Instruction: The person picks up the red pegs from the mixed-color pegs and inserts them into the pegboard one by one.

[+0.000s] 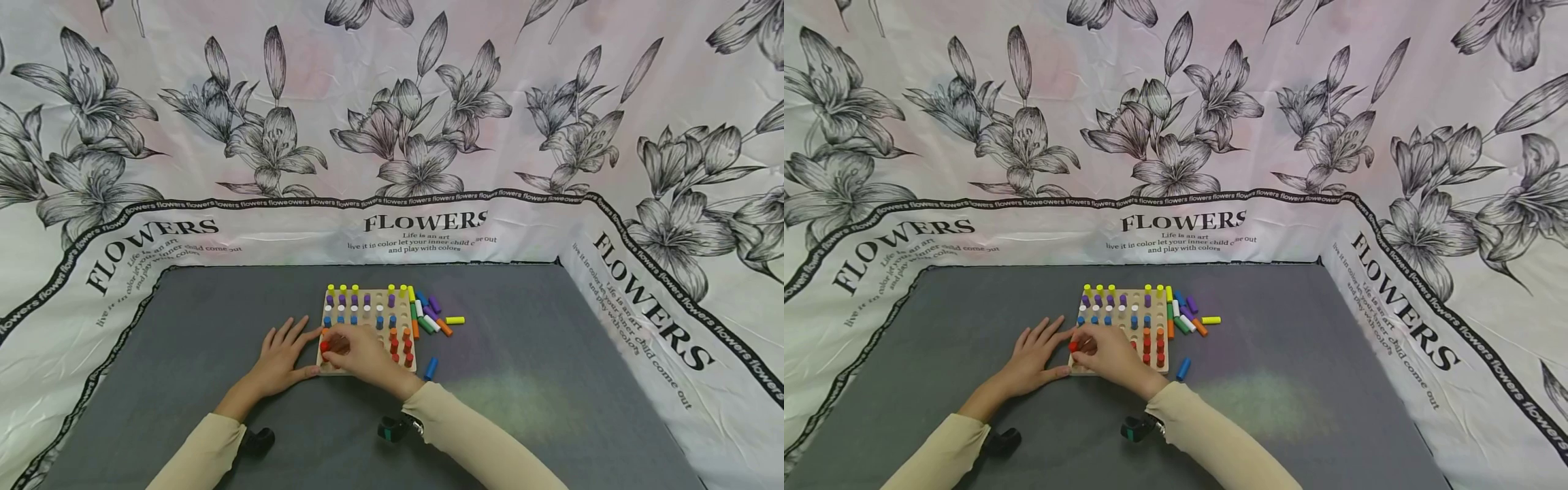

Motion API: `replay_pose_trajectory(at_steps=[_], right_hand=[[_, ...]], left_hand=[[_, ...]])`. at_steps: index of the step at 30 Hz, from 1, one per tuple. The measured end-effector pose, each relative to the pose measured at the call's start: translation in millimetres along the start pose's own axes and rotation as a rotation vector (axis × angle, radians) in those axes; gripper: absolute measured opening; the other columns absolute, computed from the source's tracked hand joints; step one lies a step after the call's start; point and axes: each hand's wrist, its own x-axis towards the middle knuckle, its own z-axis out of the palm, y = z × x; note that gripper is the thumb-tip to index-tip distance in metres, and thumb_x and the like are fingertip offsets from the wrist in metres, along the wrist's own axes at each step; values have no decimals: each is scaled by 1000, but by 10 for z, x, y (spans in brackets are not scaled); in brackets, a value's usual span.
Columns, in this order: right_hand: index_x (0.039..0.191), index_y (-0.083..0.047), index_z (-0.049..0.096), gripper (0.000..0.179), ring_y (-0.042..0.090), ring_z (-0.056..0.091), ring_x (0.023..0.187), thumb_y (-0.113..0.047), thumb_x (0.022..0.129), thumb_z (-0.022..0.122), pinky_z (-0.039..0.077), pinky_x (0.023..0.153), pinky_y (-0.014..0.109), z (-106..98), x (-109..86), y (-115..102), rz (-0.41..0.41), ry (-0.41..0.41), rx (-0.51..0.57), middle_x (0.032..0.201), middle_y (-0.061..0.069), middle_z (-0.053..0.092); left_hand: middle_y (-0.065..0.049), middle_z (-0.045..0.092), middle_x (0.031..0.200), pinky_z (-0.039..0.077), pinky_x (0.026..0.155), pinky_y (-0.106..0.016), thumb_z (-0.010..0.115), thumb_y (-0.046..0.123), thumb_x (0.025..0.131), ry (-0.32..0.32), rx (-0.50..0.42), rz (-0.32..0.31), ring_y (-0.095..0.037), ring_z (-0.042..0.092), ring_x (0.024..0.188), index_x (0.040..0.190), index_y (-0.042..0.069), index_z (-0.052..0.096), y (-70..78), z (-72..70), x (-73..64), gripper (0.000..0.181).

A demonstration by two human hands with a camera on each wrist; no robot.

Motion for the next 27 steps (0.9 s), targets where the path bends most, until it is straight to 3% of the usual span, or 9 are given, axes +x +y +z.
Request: replay_pose_trajectory(at_steps=[4, 13, 27], right_hand=[[109, -11, 68, 17, 7, 72, 88, -15, 92, 71, 55, 77, 14, 51, 1, -1, -33, 19, -87, 101, 3, 75], [107, -14, 68, 17, 4, 71, 85, -20, 92, 72, 54, 75, 12, 118, -6, -4, -63, 43, -270, 98, -1, 76], [106, -15, 71, 16, 2, 72, 85, -21, 92, 72, 52, 73, 11, 200, -24, 29, -30, 61, -276, 97, -3, 77]], left_hand=[[-19, 27, 163, 13, 112, -74, 71, 47, 87, 4, 1, 3, -49, 19, 149, 152, 21, 40, -10, 1, -3, 77], [-20, 27, 163, 13, 112, -74, 71, 47, 87, 0, 4, 3, -49, 20, 149, 153, 22, 40, -4, -14, 7, 77], [-20, 27, 162, 13, 112, -74, 72, 48, 86, 4, 9, -2, -48, 20, 149, 152, 22, 41, -2, -18, 13, 78]])
